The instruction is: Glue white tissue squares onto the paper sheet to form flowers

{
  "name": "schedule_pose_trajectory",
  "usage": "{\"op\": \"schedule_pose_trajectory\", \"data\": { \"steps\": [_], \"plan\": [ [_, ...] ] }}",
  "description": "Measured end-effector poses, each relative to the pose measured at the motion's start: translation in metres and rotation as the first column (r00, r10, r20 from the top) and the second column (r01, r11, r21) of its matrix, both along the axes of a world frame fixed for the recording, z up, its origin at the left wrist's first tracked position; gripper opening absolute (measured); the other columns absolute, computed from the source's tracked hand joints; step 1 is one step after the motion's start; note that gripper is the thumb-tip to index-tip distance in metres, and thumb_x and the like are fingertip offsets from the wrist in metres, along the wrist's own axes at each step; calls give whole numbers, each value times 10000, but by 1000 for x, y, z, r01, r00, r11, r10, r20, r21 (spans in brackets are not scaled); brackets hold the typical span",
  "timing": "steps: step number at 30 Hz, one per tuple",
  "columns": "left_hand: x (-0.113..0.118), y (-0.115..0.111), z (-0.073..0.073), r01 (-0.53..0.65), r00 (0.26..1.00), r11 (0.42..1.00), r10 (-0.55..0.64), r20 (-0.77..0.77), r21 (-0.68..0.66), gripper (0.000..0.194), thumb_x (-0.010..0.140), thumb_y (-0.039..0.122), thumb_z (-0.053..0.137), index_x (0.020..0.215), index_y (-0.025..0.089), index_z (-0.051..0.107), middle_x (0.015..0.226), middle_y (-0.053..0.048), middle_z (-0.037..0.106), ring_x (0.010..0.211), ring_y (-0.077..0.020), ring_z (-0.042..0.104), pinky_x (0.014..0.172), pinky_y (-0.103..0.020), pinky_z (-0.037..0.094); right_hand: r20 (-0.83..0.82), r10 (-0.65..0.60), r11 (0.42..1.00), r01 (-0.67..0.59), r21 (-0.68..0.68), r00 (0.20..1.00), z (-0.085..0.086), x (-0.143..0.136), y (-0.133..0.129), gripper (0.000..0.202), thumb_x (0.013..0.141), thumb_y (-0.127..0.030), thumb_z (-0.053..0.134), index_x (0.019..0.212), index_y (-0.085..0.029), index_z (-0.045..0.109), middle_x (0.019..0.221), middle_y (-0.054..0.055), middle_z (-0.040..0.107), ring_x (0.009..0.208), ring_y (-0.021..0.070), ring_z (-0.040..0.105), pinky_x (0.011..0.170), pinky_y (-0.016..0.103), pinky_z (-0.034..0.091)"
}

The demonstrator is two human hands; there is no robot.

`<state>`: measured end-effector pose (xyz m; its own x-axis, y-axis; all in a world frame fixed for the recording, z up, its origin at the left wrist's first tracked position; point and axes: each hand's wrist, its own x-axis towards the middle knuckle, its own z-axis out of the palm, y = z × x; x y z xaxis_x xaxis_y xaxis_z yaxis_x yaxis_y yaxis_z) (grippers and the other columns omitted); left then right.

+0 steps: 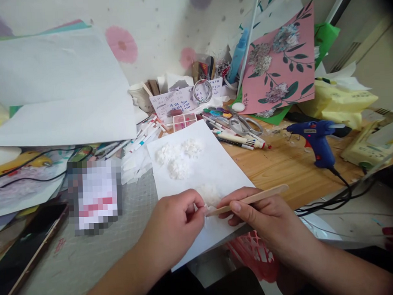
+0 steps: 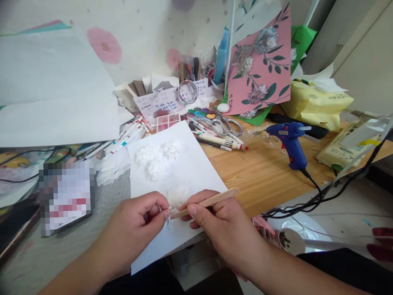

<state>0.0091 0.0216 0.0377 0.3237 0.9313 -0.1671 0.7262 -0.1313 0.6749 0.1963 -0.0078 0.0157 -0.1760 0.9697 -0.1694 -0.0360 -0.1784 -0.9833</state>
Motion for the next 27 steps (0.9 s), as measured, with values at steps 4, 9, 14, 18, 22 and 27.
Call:
{"op": "schedule_pose_trajectory", "data": {
  "steps": [4, 9, 14, 18, 22, 27],
  "plan": [
    [0, 7, -1, 10, 1000, 1000, -10, -20, 27, 143, 801, 259, 514, 693, 205, 591, 475, 71, 469, 429, -90, 385, 447, -202, 270, 186, -35, 980, -2, 199, 982, 4, 7, 4, 196, 885, -350, 553, 901, -217, 696, 902, 45, 705, 843, 188, 645, 724, 310, 513],
    [-1, 8, -4, -8, 1000, 1000, 8, 12, 11, 139, 800, 247, 524, 683, 201, 582, 490, 68, 493, 438, -89, 401, 454, -202, 283, 286, -53, 870, -97, 484, 957, 8, 13, 5, 123, 889, -225, 560, 911, -250, 678, 928, 27, 692, 913, 177, 635, 803, 322, 501],
    [-2, 8, -6, -13, 1000, 1000, 13, 24, -7, 145, 808, 255, 527, 684, 201, 580, 510, 64, 507, 472, -94, 429, 466, -200, 305, 398, -61, 784, -203, 587, 915, 7, 10, 5, 147, 895, -186, 549, 973, -252, 654, 932, 37, 694, 890, 186, 636, 760, 327, 513],
    [-1, 9, -8, -18, 999, 999, 19, 36, -34, 143, 807, 253, 525, 691, 199, 588, 515, 62, 510, 478, -94, 430, 471, -202, 311, 455, -54, 755, -262, 601, 889, 7, 6, 7, 126, 899, -166, 538, 936, -220, 646, 904, 37, 690, 851, 163, 624, 731, 291, 502],
    [-3, 10, -11, 1, 999, 999, 0, 43, -34, 138, 803, 241, 521, 690, 196, 588, 511, 63, 493, 471, -89, 413, 468, -203, 303, 490, -26, 740, -313, 596, 872, 5, 5, 9, 126, 899, -164, 529, 885, -216, 643, 891, 49, 681, 833, 173, 612, 713, 299, 493],
    [-6, 10, -13, -29, 995, 999, 33, 91, -44, 91, 790, 223, 516, 720, 202, 570, 505, 71, 466, 463, -90, 400, 458, -202, 296, 556, -9, 707, -388, 591, 831, 4, 0, 13, 151, 905, -153, 512, 878, -208, 651, 848, 52, 676, 783, 168, 594, 678, 294, 476]
  ]
}}
